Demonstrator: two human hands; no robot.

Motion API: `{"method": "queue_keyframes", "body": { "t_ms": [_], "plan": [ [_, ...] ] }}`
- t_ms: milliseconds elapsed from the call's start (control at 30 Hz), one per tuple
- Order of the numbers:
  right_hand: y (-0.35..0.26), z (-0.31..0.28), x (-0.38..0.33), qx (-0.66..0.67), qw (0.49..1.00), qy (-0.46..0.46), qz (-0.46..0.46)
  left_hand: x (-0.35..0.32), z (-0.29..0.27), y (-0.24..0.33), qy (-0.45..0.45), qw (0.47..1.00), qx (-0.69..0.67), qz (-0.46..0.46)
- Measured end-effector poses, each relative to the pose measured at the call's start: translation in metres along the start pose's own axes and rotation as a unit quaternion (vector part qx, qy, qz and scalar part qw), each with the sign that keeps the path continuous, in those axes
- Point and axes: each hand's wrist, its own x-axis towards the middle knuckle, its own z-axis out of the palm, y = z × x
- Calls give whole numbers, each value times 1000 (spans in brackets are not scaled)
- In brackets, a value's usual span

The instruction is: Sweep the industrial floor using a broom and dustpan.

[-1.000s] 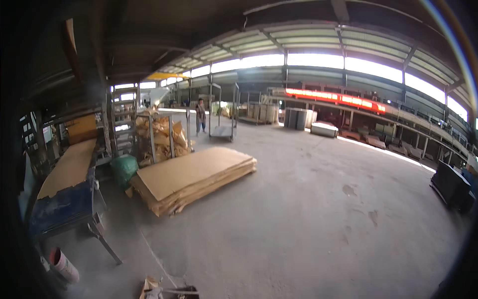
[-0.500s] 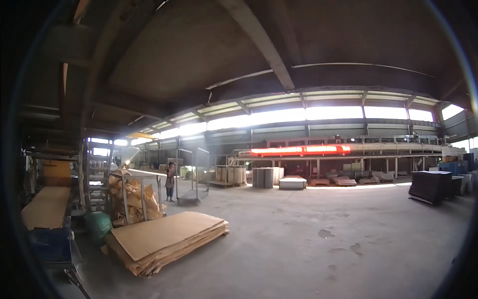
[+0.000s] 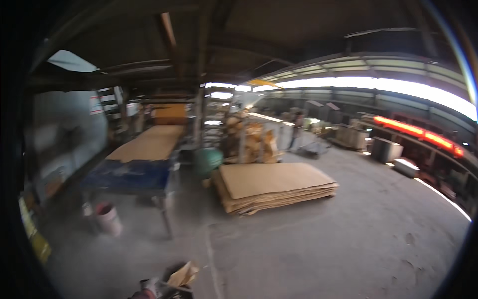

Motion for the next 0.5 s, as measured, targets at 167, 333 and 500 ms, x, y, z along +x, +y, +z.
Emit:
{"method": "queue_keyframes", "body": {
  "t_ms": [167, 333, 500],
  "plan": [
    [9, 26, 27, -115, 991, -69, 27, -49, -61, -19, 81, 990, -114, -14],
    [73, 46, 21, -243, 964, -102, 42, -64, -123, -32, 106, 985, -136, -22],
    [177, -11, 3, -588, 719, -184, -320, -71, -181, -41, 155, 980, -126, 22]
  ]
}}
